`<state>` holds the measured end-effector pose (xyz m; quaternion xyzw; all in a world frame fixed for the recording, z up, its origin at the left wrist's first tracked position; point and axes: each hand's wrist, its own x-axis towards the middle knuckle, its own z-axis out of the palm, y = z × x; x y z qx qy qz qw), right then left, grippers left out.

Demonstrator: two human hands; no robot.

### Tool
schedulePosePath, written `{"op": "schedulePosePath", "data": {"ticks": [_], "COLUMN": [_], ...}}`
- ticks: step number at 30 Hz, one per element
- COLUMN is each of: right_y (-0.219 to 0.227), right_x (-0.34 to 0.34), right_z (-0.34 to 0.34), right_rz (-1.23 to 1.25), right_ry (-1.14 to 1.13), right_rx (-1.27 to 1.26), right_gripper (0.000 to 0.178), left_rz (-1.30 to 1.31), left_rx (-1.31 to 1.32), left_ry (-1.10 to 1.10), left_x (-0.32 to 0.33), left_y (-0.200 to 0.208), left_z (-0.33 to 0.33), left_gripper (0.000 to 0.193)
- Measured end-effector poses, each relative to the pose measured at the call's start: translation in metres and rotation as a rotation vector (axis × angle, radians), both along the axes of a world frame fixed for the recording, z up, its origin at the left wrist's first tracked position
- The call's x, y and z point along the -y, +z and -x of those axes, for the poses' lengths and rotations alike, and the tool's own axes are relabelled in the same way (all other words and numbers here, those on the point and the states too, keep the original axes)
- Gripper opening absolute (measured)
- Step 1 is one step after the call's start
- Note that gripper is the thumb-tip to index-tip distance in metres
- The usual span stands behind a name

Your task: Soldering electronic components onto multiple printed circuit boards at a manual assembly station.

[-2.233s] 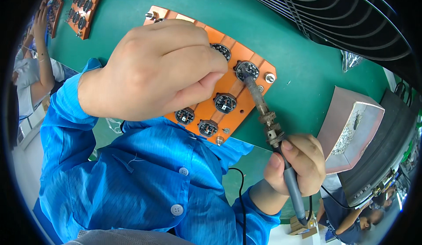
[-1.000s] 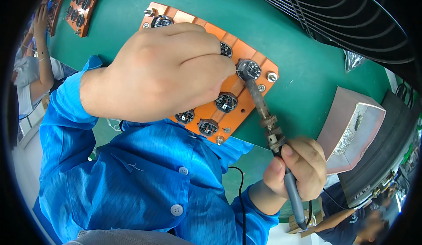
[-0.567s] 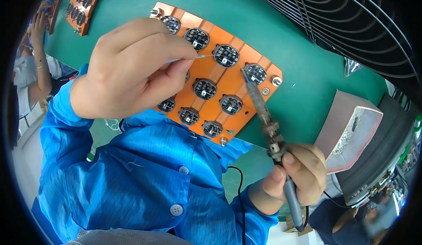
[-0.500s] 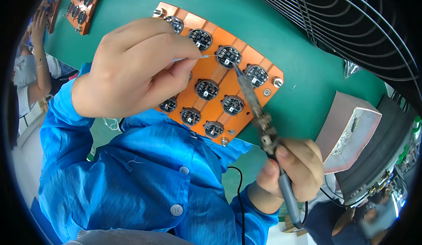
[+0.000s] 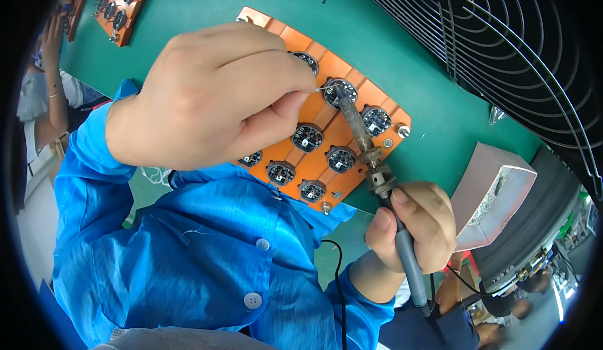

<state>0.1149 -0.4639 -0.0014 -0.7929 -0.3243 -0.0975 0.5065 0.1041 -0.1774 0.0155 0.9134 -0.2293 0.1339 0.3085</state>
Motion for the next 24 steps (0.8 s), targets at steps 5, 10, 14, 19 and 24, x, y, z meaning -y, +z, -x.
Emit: {"op": "schedulePosePath", "data": {"ticks": [5,10,14,19,24], "right_y": [-0.0014,-0.0006,0.0005,0.0022,0.0034], "right_x": [0.0005,0.0019,0.0028,0.0026,0.0023], "right_z": [0.0002,-0.0014,-0.0024,-0.0010,0.0000], "right_rz": [-0.024,-0.002,0.000,0.065,0.090], "right_ry": [0.021,0.048,0.072,0.121,0.126], "right_rx": [0.005,0.016,0.023,0.054,0.066], "right_gripper": [0.028,0.028,0.028,0.025,0.026], "left_rz": [0.003,0.029,-0.005,0.027,0.075], "left_rx": [-0.010,-0.041,-0.018,-0.049,-0.071], "left_ry": [0.008,0.009,0.008,0.025,0.040], "left_x": [-0.0029,-0.0032,-0.0024,-0.0036,-0.0067], "left_y": [0.0029,0.0020,0.0002,0.0020,0.0039], "left_z": [-0.0002,-0.0009,-0.0019,0.0010,0.0044], "left_gripper": [0.023,0.023,0.022,0.020,0.020]}}
